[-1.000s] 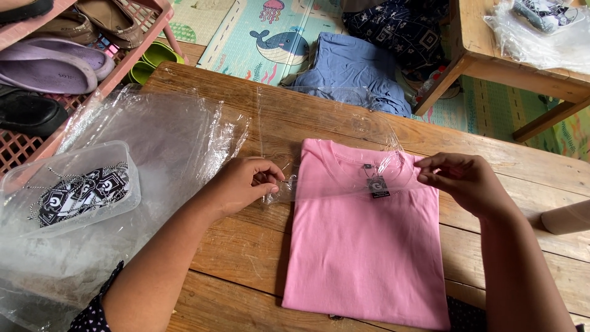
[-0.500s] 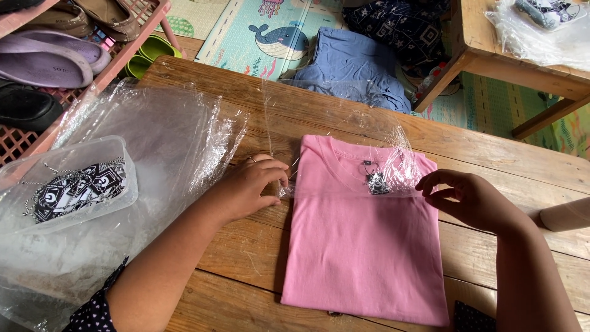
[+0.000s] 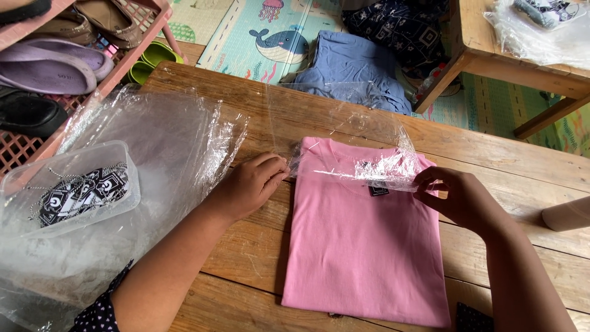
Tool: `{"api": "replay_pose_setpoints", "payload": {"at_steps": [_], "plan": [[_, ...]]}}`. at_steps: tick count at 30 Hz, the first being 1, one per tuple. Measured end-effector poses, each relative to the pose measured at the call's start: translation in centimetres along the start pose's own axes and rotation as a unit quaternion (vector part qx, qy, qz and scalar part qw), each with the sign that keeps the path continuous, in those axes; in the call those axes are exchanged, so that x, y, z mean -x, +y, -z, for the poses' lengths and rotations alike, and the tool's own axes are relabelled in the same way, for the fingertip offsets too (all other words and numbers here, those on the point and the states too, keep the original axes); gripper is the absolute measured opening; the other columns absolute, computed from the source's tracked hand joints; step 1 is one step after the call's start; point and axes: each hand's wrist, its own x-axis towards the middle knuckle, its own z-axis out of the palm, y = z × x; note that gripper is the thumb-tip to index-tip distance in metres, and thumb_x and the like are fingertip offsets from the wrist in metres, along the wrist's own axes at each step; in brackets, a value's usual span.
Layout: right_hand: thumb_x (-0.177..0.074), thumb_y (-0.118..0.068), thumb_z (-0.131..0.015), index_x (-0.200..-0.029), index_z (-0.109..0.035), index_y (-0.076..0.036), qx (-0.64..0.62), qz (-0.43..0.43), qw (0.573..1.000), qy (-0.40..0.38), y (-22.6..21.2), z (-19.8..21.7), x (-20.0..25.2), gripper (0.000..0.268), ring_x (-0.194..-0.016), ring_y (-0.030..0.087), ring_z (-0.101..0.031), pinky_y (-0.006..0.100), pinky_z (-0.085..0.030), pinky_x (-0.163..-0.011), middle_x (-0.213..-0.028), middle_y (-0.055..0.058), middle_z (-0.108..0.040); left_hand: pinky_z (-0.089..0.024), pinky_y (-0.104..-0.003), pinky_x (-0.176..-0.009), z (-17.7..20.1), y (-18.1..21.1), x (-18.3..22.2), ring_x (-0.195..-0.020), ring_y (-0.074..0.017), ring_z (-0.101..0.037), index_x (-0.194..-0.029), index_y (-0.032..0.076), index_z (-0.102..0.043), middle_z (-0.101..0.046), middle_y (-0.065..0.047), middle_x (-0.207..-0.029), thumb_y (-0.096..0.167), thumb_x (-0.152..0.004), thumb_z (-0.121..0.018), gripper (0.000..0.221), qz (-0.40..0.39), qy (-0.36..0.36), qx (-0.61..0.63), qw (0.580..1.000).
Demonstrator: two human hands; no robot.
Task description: The person folds a pink t-shirt on a wooden table, attaches a tag to the collar, places it into a plastic bag, and then unfolds the shirt to use a lint roller on it.
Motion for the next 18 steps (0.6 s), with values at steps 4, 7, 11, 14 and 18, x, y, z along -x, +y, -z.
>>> {"api": "replay_pose_setpoints", "payload": {"at_steps": [4,7,11,14,18], "plan": [[-0.083,-0.016,-0.08,-0.096,-0.081,-0.015,0.028,0.033,0.999,0.024,-0.3,-0.6,0.5,0.013,-0.089,0.014,-0.078,0.03,-0.058,-0.086,-0.096,-0.002,-0.083,-0.056,-0.042,-0.092,-0.7,0.2,0.4,-0.101,-0.0342,-0.066,-0.108,-0.004,-0.06,-0.064,-0.019,-0.108,0.005,-0.102,-0.058,0.011,-0.067,0.04,-0.018,0.997],[-0.085,-0.017,-0.079,-0.093,-0.08,-0.015,0.053,0.075,0.994,0.051,-0.4,-0.5,0.2,0.009,-0.083,0.014,-0.075,0.03,-0.056,-0.081,-0.092,-0.003,-0.082,-0.055,-0.045,-0.106,-1.1,-0.2,0.1,-0.111,-0.0372,-0.066,-0.113,-0.008,-0.057,-0.06,-0.023,-0.117,0.002,-0.102,-0.058,0.015,-0.113,0.069,-0.03,0.991],[-0.083,-0.017,-0.081,-0.089,-0.078,-0.015,0.048,0.132,0.988,0.065,0.0,-1.0,0.3,0.007,-0.078,0.014,-0.073,0.028,-0.054,-0.08,-0.087,-0.003,-0.079,-0.055,-0.044,-0.106,-0.6,0.6,0.0,-0.122,-0.037,-0.065,-0.106,-0.005,-0.056,-0.06,-0.021,-0.115,0.003,-0.105,-0.052,0.009,-0.119,0.091,0.003,0.989],[-0.078,-0.032,-0.085,-0.101,-0.074,-0.017,0.082,0.088,0.991,0.058,-1.2,-1.1,0.5,0.03,-0.084,0.019,-0.071,0.033,-0.051,-0.077,-0.094,-0.001,-0.077,-0.056,-0.041,-0.099,-0.8,0.1,0.2,-0.107,-0.0338,-0.067,-0.112,-0.004,-0.056,-0.061,-0.02,-0.118,0.002,-0.104,-0.057,0.01,-0.132,0.093,0.004,0.987],[-0.081,-0.032,-0.083,-0.109,-0.072,-0.019,0.096,0.145,0.981,0.089,-0.6,-1.7,0.3,0.033,-0.085,0.023,-0.066,0.036,-0.051,-0.075,-0.088,-0.001,-0.07,-0.058,-0.043,-0.1,-0.7,0.1,-0.1,-0.108,-0.0371,-0.067,-0.115,-0.003,-0.056,-0.06,-0.023,-0.119,-0.001,-0.1,-0.062,0.016,-0.139,0.092,-0.019,0.986]]}}
